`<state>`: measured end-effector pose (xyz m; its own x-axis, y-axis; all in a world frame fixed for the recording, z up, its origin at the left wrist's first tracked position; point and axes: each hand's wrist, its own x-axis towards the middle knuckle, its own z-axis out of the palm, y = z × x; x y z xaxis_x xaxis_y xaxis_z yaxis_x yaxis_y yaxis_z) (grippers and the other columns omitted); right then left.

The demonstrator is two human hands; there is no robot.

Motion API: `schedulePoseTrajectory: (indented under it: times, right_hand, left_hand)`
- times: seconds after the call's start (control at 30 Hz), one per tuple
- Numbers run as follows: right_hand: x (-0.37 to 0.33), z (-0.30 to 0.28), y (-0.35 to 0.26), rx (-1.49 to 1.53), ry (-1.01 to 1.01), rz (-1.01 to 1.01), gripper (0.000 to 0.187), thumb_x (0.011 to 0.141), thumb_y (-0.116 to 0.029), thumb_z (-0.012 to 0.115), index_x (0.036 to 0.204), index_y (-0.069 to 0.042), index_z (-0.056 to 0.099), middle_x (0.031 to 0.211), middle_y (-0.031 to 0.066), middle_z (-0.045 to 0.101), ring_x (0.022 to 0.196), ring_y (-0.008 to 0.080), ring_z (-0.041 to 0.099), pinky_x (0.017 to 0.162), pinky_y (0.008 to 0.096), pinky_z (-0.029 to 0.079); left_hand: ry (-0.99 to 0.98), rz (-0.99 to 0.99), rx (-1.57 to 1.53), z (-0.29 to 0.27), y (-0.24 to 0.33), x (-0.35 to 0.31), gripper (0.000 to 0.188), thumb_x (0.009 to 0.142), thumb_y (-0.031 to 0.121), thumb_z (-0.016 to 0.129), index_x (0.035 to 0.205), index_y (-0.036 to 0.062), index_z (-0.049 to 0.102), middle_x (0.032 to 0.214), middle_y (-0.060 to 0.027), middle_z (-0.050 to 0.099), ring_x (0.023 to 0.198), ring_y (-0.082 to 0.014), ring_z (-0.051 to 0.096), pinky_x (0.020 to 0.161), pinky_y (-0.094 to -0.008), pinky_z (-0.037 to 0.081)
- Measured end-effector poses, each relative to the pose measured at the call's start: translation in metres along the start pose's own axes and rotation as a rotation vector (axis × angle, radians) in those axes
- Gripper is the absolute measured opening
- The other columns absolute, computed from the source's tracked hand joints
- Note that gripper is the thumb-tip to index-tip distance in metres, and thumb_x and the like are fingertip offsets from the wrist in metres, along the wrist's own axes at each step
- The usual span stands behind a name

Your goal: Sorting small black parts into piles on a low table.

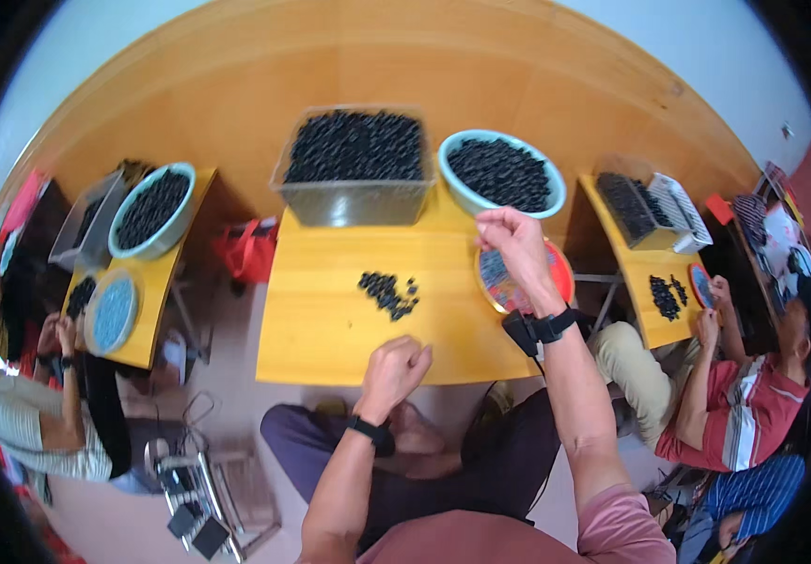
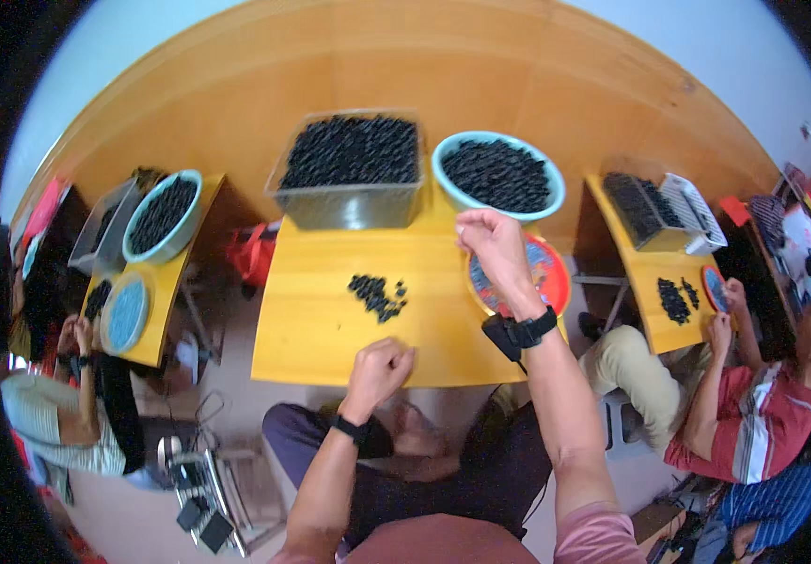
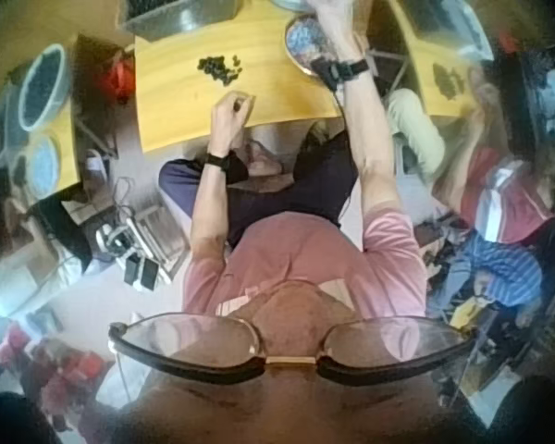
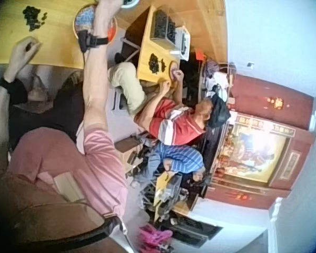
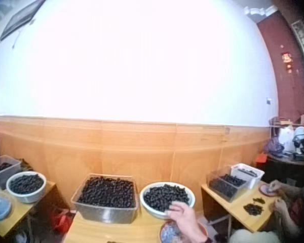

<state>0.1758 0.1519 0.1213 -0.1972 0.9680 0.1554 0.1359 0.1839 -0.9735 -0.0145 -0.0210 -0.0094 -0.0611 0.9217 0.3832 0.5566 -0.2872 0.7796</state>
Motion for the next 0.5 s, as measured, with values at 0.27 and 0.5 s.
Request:
schedulePoseTrajectory:
  times: [0.27,0.5]
  right_hand:
    - [-0.040,0.070,0.053,-0.578,-0.293,-0.286,0.013,0.084,-0.008,0.067,0.093,-0.001,0.074,0.086,0.0148,0.072,0.075,0.0258,0.070,0.070,0.0362,0.055]
    - [-0.026,0.097,0.047,-0.808,-0.330,-0.313,0.015,0.085,-0.007,0.059,0.087,-0.005,0.074,0.091,0.0182,0.071,0.086,0.0393,0.068,0.078,0.0495,0.054]
  left_hand:
    - [-0.023,0.031,0.019,0.003,0.003,0.005,0.025,0.085,0.006,0.067,0.066,-0.0034,0.054,0.069,-0.0190,0.055,0.064,-0.0382,0.059,0.060,-0.0440,0.049]
    - [0.012,0.043,0.008,0.000,0.007,0.004,0.024,0.082,0.007,0.067,0.065,-0.0032,0.055,0.070,-0.0190,0.056,0.065,-0.0385,0.059,0.061,-0.0445,0.049]
